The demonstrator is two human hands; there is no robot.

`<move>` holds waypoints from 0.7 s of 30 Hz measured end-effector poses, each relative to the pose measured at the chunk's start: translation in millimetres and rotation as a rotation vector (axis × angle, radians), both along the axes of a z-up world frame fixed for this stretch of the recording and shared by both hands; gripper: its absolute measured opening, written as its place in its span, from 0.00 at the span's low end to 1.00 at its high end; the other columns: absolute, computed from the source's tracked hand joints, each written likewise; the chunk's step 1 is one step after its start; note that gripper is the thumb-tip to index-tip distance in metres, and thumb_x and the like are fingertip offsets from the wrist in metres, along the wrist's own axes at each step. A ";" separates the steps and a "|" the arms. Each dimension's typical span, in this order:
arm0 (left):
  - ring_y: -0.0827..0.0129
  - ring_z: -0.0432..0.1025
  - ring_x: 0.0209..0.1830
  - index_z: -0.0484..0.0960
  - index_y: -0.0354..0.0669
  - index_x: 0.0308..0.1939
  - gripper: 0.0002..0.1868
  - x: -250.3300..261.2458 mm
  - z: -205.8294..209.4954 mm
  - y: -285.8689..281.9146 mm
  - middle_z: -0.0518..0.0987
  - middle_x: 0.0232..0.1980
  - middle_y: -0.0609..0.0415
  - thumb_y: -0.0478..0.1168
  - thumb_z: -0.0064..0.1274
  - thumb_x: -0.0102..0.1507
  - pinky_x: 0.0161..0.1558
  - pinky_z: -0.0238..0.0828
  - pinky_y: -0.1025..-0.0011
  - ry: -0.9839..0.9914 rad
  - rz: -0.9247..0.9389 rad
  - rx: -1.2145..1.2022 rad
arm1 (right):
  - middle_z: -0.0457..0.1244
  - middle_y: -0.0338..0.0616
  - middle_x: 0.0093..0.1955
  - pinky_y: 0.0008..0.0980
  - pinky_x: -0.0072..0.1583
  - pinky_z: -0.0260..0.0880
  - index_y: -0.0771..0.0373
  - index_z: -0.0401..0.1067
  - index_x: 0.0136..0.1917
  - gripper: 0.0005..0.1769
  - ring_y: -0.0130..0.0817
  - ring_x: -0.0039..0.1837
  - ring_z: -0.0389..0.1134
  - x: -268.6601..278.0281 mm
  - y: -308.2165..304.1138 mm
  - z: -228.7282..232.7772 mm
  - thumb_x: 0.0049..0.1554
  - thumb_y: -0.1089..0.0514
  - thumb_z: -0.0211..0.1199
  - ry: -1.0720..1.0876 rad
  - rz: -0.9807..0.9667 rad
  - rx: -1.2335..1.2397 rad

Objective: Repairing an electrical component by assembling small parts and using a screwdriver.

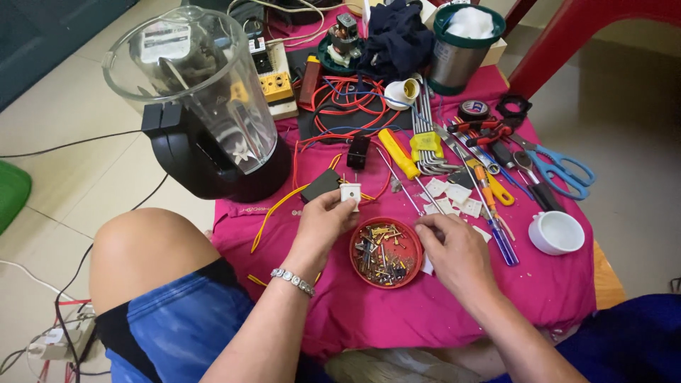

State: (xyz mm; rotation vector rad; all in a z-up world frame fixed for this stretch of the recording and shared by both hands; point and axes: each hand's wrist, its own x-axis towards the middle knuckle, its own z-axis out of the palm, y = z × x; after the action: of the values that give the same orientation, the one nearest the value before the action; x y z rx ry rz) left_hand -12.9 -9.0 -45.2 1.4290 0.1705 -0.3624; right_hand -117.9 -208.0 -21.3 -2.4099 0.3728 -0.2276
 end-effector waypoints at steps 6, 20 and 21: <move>0.70 0.76 0.36 0.77 0.26 0.60 0.27 -1.5 -11.3 6.7 0.79 0.43 0.47 0.41 0.62 0.61 0.39 0.81 0.74 -0.015 0.027 0.105 | 0.71 0.48 0.45 0.46 0.56 0.73 0.50 0.83 0.52 0.12 0.51 0.52 0.74 -3.2 -13.7 -22.5 0.55 0.52 0.66 0.000 0.084 -0.047; 0.58 0.82 0.43 0.87 0.50 0.47 0.16 -13.5 25.3 10.1 0.87 0.40 0.53 0.50 0.62 0.59 0.43 0.79 0.61 -0.364 -0.060 0.826 | 0.70 0.49 0.46 0.47 0.59 0.70 0.50 0.82 0.52 0.11 0.53 0.54 0.72 -17.3 -23.9 -24.0 0.57 0.54 0.64 -0.128 0.222 -0.022; 0.55 0.82 0.43 0.87 0.48 0.47 0.15 -14.6 29.1 8.1 0.87 0.41 0.50 0.48 0.62 0.59 0.44 0.79 0.60 -0.441 -0.044 0.852 | 0.70 0.49 0.46 0.48 0.58 0.71 0.51 0.82 0.53 0.11 0.53 0.53 0.72 -19.3 -24.2 -21.0 0.57 0.55 0.64 -0.151 0.236 0.001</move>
State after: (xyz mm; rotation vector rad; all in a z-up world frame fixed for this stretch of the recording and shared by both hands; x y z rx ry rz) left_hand -27.5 -1.0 -16.1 2.3170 -0.0850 0.0194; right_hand -137.3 -232.2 -42.3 -2.3918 0.0195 -0.2997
